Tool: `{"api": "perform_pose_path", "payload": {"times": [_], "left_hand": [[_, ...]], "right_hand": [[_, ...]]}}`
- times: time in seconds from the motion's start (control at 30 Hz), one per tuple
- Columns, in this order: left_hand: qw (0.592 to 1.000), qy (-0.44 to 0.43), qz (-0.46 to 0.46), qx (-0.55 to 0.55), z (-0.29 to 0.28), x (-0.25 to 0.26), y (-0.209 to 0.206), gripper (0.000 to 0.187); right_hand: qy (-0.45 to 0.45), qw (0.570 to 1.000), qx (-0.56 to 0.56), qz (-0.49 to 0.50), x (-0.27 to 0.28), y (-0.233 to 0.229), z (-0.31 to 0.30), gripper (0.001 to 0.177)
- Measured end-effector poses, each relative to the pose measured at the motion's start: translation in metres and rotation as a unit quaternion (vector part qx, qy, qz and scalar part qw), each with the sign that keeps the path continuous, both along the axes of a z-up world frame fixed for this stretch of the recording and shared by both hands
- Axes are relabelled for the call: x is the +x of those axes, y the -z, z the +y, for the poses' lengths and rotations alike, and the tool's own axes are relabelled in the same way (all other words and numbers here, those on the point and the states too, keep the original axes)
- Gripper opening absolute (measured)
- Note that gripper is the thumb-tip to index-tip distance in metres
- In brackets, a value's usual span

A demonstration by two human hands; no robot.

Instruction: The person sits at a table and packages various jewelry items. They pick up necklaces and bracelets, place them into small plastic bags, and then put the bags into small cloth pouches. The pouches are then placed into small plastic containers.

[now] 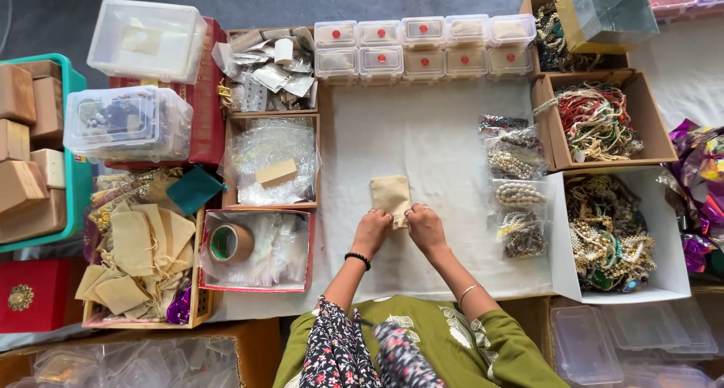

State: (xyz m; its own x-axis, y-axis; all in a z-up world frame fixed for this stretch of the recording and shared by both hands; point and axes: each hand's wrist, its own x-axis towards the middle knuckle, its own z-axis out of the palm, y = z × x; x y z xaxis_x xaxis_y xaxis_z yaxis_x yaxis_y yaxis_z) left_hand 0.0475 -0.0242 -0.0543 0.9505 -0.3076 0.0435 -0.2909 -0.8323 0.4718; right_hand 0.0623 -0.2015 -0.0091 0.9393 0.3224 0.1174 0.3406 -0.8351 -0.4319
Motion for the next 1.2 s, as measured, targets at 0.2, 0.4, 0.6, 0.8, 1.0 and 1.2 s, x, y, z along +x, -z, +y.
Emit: {"api": "perform_pose_path", "payload": {"times": [0.2,0.4,0.6,0.8,1.0,1.2], "left_hand": [[0.997,-0.031,-0.021,-0.070,-0.002,-0.005,-0.001,0.021],[0.990,0.049,-0.095,-0.087,0.016,-0.018,-0.016,0.008],[0.982,0.125,-0.140,0.018,0.020,-0.004,-0.029,0.013],[0.981,0.126,0.083,0.126,0.011,0.027,0.025,0.011],[0.995,-0.047,0.016,-0.088,0.007,0.039,-0.023,0.010],[0.991,0.003,0.028,0.129,0.005,0.024,0.024,0.012]], "right_hand": [[-0.038,0.996,0.077,-0.020,0.000,0.014,0.006,0.019],[-0.169,0.985,0.020,-0.037,-0.002,0.023,-0.021,0.023],[-0.235,0.972,0.017,0.018,0.013,-0.014,-0.027,0.029],[-0.109,0.988,-0.029,0.110,0.029,0.042,-0.018,0.007],[0.056,0.983,0.051,0.167,0.050,0.006,0.003,0.008],[-0.027,0.997,0.048,0.054,0.037,0.027,-0.006,0.005]]}}
